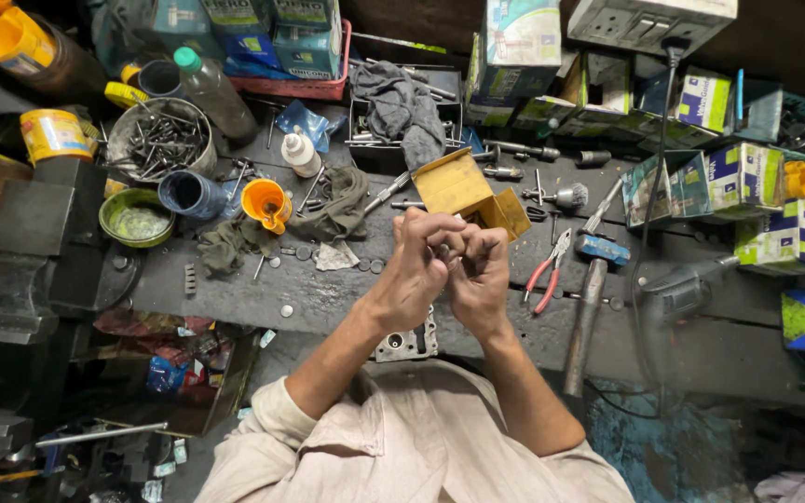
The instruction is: The person inserts multiple metal pins into a metallic engine block using a small metal rod, then moves to a lathe and inserts a pin into the chuck, adjusting the chuck with both hands.
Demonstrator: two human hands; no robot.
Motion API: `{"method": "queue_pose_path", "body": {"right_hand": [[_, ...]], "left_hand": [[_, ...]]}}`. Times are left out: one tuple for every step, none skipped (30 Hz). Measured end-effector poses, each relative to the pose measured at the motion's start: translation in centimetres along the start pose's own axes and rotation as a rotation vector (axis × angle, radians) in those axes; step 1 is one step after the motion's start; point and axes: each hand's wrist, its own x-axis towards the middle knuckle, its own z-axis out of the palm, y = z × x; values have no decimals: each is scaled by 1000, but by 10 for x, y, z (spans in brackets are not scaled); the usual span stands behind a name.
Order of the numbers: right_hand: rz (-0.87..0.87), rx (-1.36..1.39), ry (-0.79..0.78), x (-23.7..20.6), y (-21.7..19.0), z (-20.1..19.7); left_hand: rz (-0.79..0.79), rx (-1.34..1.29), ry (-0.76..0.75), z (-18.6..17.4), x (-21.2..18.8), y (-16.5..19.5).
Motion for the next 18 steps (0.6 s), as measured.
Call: {"method": "queue_pose_path", "body": {"right_hand": [[-47,-37,-25,4,-4,2],[-94,-75,-48,8,-8,2],[-140,-115,-68,11,-13,4],[-166,-151,-79,14,-17,5],[-192,-187,-91,17,-21,7],[-220,-224,-105,21,-22,7],[-229,-313,-111,25,-21,8],[-238,-401,-117,30,-18,9],[-244,-488,-122,33,-14,8],[-26,-510,-219,38,-8,7],[202,-524,-318,42,-1,7],[426,-525,-414,41,5,8],[457,-457,-363,39,11,10],[488,-395,-321,36,15,11],[531,-333,-287,32,17,12],[499,-294,-267,29,18,12],[453,-258,-244,28,18,12],[394,-222,-223,30,18,10]], "left_hand": [[14,-116,-16,0,6,1],[27,-234,-34,0,11,2],[70,-146,-30,-1,16,4],[115,-59,-27,-2,22,6],[161,29,-22,-4,27,10],[210,56,7,-5,32,13],[259,84,37,-8,37,18],[308,113,66,-11,40,24],[348,98,62,-17,41,31],[381,80,62,-23,37,39],[405,62,63,-28,33,47],[434,38,72,-33,31,51],[472,15,76,-39,30,52],[512,-7,92,-42,29,50],[347,-15,106,-45,28,46],[174,-27,122,-47,26,40],[14,-42,134,-49,24,31],[-82,-26,136,-52,23,21]]}}
